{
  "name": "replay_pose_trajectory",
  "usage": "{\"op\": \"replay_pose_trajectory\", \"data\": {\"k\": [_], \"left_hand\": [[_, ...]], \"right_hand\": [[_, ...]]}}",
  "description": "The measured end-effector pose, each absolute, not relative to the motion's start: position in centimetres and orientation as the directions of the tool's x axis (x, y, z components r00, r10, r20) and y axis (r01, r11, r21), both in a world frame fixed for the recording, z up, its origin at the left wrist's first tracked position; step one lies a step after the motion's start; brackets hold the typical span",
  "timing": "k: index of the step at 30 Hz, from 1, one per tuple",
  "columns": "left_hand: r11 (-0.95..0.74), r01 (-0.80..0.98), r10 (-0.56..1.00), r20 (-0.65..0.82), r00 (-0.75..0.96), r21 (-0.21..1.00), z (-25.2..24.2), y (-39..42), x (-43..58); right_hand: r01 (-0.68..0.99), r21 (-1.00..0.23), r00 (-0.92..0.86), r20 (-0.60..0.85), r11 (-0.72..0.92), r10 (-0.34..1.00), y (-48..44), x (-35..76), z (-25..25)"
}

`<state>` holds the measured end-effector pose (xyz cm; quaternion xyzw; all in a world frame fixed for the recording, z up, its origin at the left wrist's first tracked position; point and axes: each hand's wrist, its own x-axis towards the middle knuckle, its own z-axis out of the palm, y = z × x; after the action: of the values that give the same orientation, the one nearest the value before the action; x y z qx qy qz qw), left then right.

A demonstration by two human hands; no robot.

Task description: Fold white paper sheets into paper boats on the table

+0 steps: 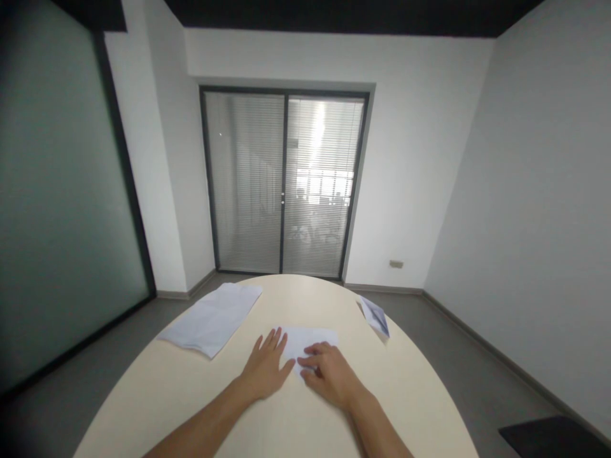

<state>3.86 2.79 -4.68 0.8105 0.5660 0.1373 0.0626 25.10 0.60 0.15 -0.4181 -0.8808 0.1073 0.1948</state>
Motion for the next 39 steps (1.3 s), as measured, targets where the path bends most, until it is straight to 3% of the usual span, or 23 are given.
{"op": "replay_pose_trajectory", "data": {"k": [7,13,22,30,39], "left_hand": [[-0.418,0.858,0.908,0.127,0.399,0.298,-4.2,2.9,3.1],[-0.425,0.853,0.905,0.117,0.409,0.303,-3.8,3.2,2.8],[-0.405,0.872,0.905,0.261,0.337,0.274,-4.1,4.6,2.7],[-0.303,0.897,0.933,0.294,0.209,0.321,-4.5,4.9,3.2],[-0.463,0.837,0.880,0.268,0.393,0.294,-2.9,3.3,2.7]], "right_hand": [[0.658,-0.451,-0.558,0.246,0.603,0.792,0.4,24.4,0.9],[0.663,-0.439,-0.533,0.292,0.606,0.794,1.1,24.2,-0.4],[0.787,-0.391,-0.483,0.091,0.477,0.871,2.1,25.3,-1.6],[0.854,-0.361,-0.384,0.047,0.374,0.922,2.6,26.5,-3.5],[0.853,-0.367,-0.387,0.035,0.373,0.921,2.7,25.6,-1.9]]}}
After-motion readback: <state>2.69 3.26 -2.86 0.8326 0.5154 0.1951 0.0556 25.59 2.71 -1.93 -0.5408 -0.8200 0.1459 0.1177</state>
